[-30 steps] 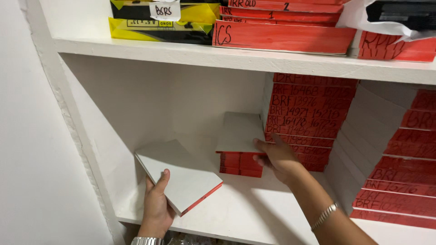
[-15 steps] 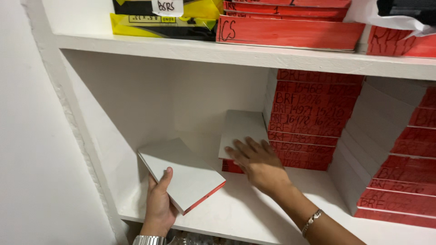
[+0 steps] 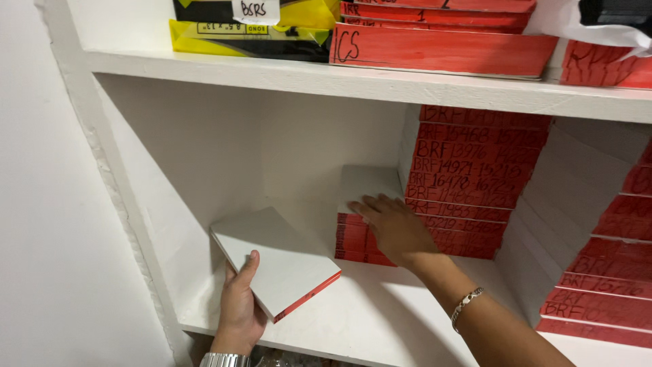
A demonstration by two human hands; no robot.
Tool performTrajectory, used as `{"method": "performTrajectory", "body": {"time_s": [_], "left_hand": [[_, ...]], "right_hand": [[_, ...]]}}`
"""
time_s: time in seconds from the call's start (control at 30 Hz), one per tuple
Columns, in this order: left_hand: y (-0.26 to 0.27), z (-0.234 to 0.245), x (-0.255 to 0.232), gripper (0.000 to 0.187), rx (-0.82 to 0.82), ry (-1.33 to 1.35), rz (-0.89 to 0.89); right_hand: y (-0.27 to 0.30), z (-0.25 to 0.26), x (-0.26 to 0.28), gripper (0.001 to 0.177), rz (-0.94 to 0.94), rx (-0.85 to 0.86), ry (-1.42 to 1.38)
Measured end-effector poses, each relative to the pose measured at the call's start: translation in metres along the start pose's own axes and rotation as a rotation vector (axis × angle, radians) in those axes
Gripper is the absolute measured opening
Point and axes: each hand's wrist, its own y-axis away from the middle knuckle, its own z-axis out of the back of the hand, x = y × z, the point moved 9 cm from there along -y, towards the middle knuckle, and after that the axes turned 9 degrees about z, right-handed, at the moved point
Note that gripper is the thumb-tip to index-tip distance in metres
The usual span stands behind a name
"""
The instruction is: The person organizes stacks of notebooks and paper pads on white storage shelves by moving them into aligned piles and clearing space on different shelf levels.
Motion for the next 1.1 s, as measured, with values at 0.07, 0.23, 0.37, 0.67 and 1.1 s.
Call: {"method": "performTrajectory", "body": {"time_s": [0.07,0.23,0.37,0.67,1.1], "left_hand": [[0.000,-0.002,-0.002,0.041,0.019,0.016,-0.009],[0.001,0.006,0.004,0.047,-0.083,-0.004,0.078],[0.005,0.008,0.004,0.058,-0.110,-0.010,0.113],[-0.008,0.019,0.012,0.041,-0.094,0.038,0.135],[-0.023,0.019,0.017,0.041,0.090,0.033,0.127]], "right_hand": [[-0.003,-0.002,-0.002,0.048,0.019,-0.012,0.005],[-0.003,0.004,-0.004,0.047,-0.057,-0.005,-0.110],[-0.002,-0.001,-0.012,0.045,-0.035,-0.091,-0.120],[0.000,0.003,-0.005,0.047,-0.202,0.029,-0.092],[0.026,-0.007,0.079,0.048,-0.839,0.238,-0.857]]}}
